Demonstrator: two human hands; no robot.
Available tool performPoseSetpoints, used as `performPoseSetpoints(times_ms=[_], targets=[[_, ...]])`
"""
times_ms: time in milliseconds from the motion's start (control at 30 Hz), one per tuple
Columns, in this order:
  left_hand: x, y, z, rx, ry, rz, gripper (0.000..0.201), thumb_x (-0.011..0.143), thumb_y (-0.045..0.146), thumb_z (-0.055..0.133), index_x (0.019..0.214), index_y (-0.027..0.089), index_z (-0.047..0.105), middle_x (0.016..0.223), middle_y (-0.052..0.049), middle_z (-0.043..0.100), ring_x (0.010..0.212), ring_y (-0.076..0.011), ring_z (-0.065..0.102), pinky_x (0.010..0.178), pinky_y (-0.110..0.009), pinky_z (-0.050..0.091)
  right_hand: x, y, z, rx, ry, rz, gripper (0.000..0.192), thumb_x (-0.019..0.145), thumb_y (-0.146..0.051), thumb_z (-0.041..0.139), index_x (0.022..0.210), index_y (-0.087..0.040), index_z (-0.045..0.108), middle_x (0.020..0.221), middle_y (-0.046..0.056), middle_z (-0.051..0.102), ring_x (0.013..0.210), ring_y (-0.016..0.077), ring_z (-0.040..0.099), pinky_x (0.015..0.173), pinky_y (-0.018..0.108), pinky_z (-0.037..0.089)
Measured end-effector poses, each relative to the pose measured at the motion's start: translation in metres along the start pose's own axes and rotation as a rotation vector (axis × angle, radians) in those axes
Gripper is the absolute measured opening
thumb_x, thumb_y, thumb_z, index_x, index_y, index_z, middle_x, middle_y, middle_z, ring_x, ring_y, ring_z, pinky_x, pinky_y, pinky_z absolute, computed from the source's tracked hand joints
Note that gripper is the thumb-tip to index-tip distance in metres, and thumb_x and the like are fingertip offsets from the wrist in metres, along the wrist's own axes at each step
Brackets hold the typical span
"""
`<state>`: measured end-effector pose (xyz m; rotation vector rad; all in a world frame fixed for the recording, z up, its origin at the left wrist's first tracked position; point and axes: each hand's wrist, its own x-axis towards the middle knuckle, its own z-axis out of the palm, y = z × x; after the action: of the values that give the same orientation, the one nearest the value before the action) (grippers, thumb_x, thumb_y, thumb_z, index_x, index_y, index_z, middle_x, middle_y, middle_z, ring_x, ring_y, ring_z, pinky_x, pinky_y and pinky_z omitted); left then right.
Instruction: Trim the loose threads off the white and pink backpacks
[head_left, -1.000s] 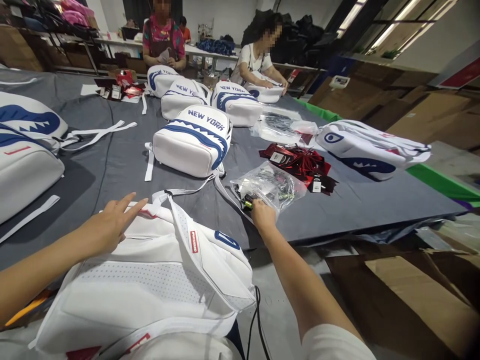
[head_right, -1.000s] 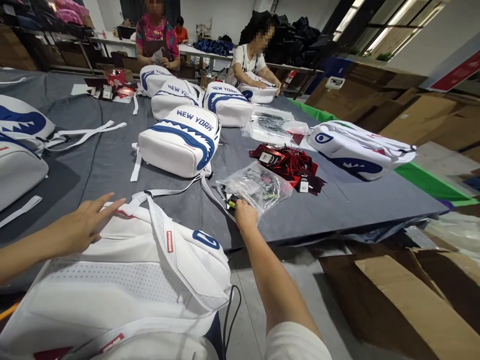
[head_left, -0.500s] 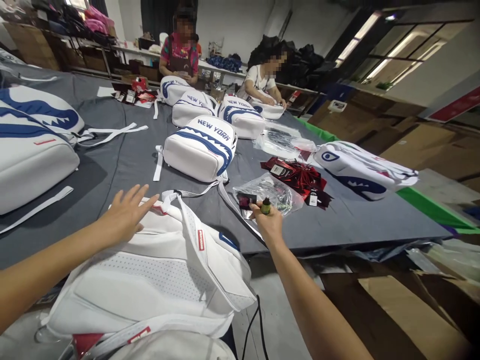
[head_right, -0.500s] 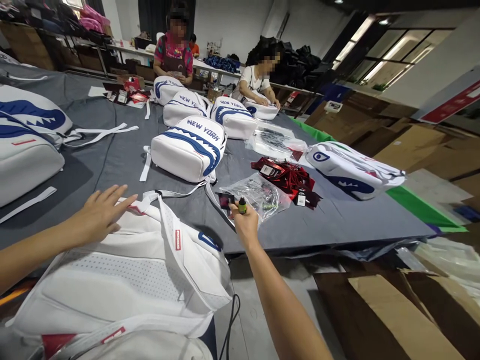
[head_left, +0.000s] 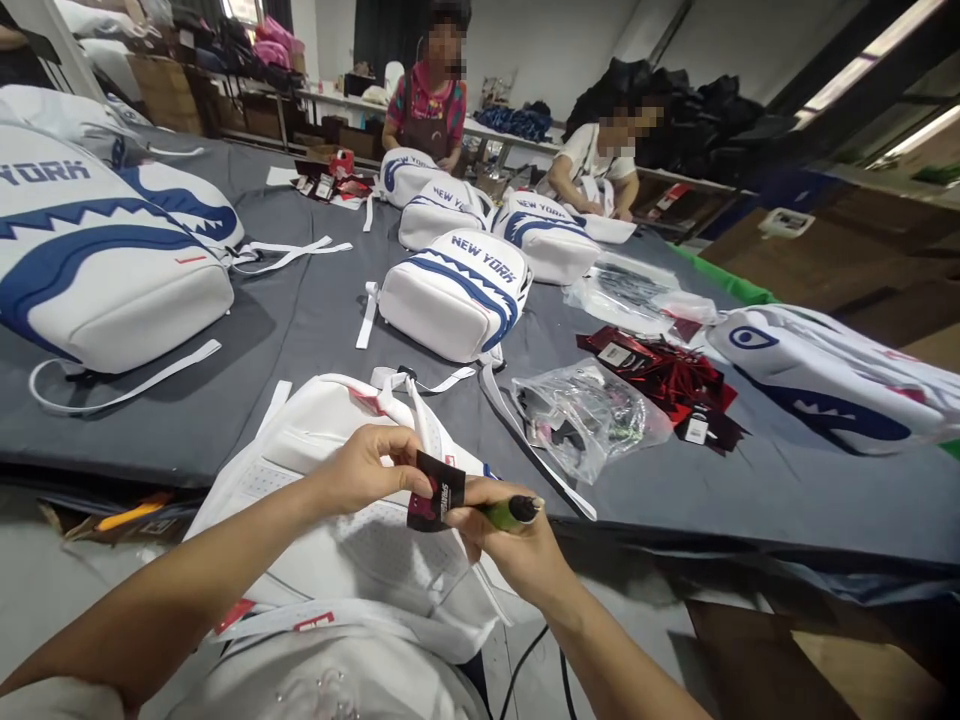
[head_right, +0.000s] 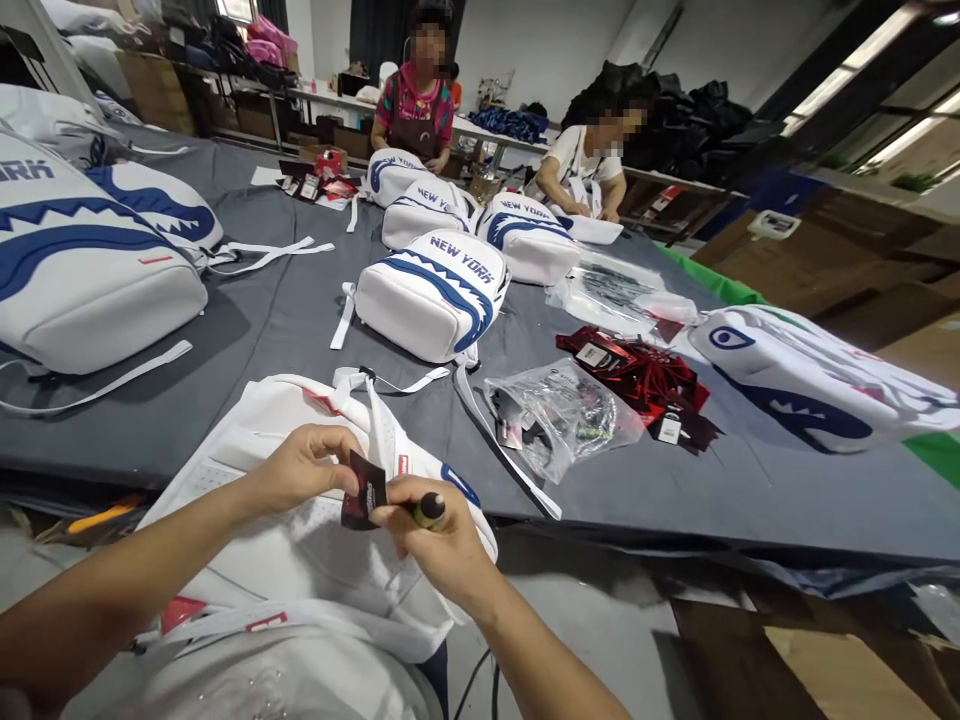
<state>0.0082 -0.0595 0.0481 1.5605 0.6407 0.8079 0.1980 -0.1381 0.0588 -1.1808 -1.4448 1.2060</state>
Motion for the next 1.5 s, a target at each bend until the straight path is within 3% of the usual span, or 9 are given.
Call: performPoseSetpoints(times_ms=[300,467,667,800,933,1067,1167,1367,1500], targets=[[-0.014,-0.006,0.019,0.516,0.287,0.38,0.011,0.092,0.017,0.062,0.093,0.017,0.074,0.087,-0.002,0.077,0.08,-0.0139,0.07,0.075,-0.024,0.052,0.008,0.013,-0.005,-0.565,0.359,-0.274,0.019,0.088,-0.031,0.066,0.073,-0.02,0.064,0.058,-0.003,0.058,0.052,0.0098,0.048,0.055,0.023,0.04],[-0.015,-0.004,0.019,0.372,0.298,0.204,0.012,0.091,0.016,0.063,0.091,0.02,0.074,0.079,0.004,0.076,0.071,-0.0089,0.07,0.067,-0.017,0.052,0.007,0.017,-0.017,-0.392,0.236,-0.145,0.034,0.088,-0.04,0.065,0.062,-0.02,0.056,0.055,-0.003,0.056,0.05,0.0103,0.048,0.05,0.023,0.038],[-0.026,-0.013,0.0,0.309,0.472,0.13,0.007,0.089,0.024,0.068,0.091,0.021,0.075,0.08,0.004,0.076,0.072,-0.0106,0.071,0.067,-0.019,0.057,0.014,0.072,-0.1,-1.041,0.704,-0.172,0.02,0.093,-0.03,0.052,0.077,-0.021,0.062,0.073,0.005,0.067,0.061,0.0158,0.056,0.056,0.027,0.036],[-0.031,-0.016,0.0,0.341,0.441,0.198,0.017,0.087,0.014,0.067,0.098,0.023,0.076,0.094,0.001,0.079,0.088,-0.0137,0.075,0.079,-0.023,0.062,0.02,0.119,-0.162,-1.209,0.729,-0.08,0.014,0.084,-0.016,0.054,0.075,-0.022,0.064,0.069,0.005,0.062,0.048,0.0112,0.042,0.049,0.03,0.021],[-0.033,-0.016,0.001,0.339,0.444,0.216,0.02,0.087,0.011,0.065,0.1,0.021,0.076,0.098,-0.001,0.079,0.091,-0.0154,0.075,0.084,-0.026,0.064,0.03,0.14,-0.186,-1.277,0.726,-0.001,0.025,0.086,-0.012,0.045,0.079,-0.018,0.068,0.064,0.007,0.059,0.039,0.008,0.027,0.046,0.031,0.017],[-0.035,-0.014,-0.002,0.413,0.47,0.236,0.016,0.088,0.012,0.063,0.096,0.02,0.075,0.094,-0.002,0.079,0.088,-0.015,0.076,0.081,-0.027,0.065,0.037,0.121,-0.163,-1.307,0.649,-0.014,0.031,0.089,-0.019,0.048,0.109,-0.018,0.071,0.102,0.022,0.071,0.049,0.018,0.054,0.047,0.034,0.027],[-0.033,-0.011,0.003,0.47,0.452,0.295,0.013,0.089,0.013,0.063,0.093,0.019,0.074,0.091,-0.002,0.079,0.085,-0.0139,0.076,0.079,-0.025,0.064,0.035,0.076,-0.114,-1.151,0.521,-0.243,0.027,0.092,-0.022,0.053,0.115,-0.023,0.069,0.111,0.014,0.073,0.081,0.0255,0.07,0.066,0.036,0.048],[-0.039,-0.013,0.014,0.6,0.423,0.475,0.012,0.092,0.012,0.061,0.097,0.019,0.069,0.088,-0.002,0.079,0.082,-0.0125,0.075,0.077,-0.023,0.062,0.023,-0.006,-0.012,-0.689,-0.107,-0.622,0.016,0.094,-0.013,0.055,0.103,-0.021,0.065,0.089,0.005,0.07,0.083,0.0167,0.067,0.072,0.027,0.051],[-0.07,-0.02,-0.009,0.825,0.483,0.565,0.026,0.095,0.029,0.062,0.12,0.021,0.061,0.109,-0.009,0.076,0.107,-0.0192,0.071,0.095,-0.035,0.058,0.032,-0.01,-0.001,-0.742,-0.125,-0.609,0.023,0.092,-0.006,0.051,0.102,-0.022,0.063,0.088,0.005,0.069,0.079,0.0154,0.065,0.069,0.025,0.048]])
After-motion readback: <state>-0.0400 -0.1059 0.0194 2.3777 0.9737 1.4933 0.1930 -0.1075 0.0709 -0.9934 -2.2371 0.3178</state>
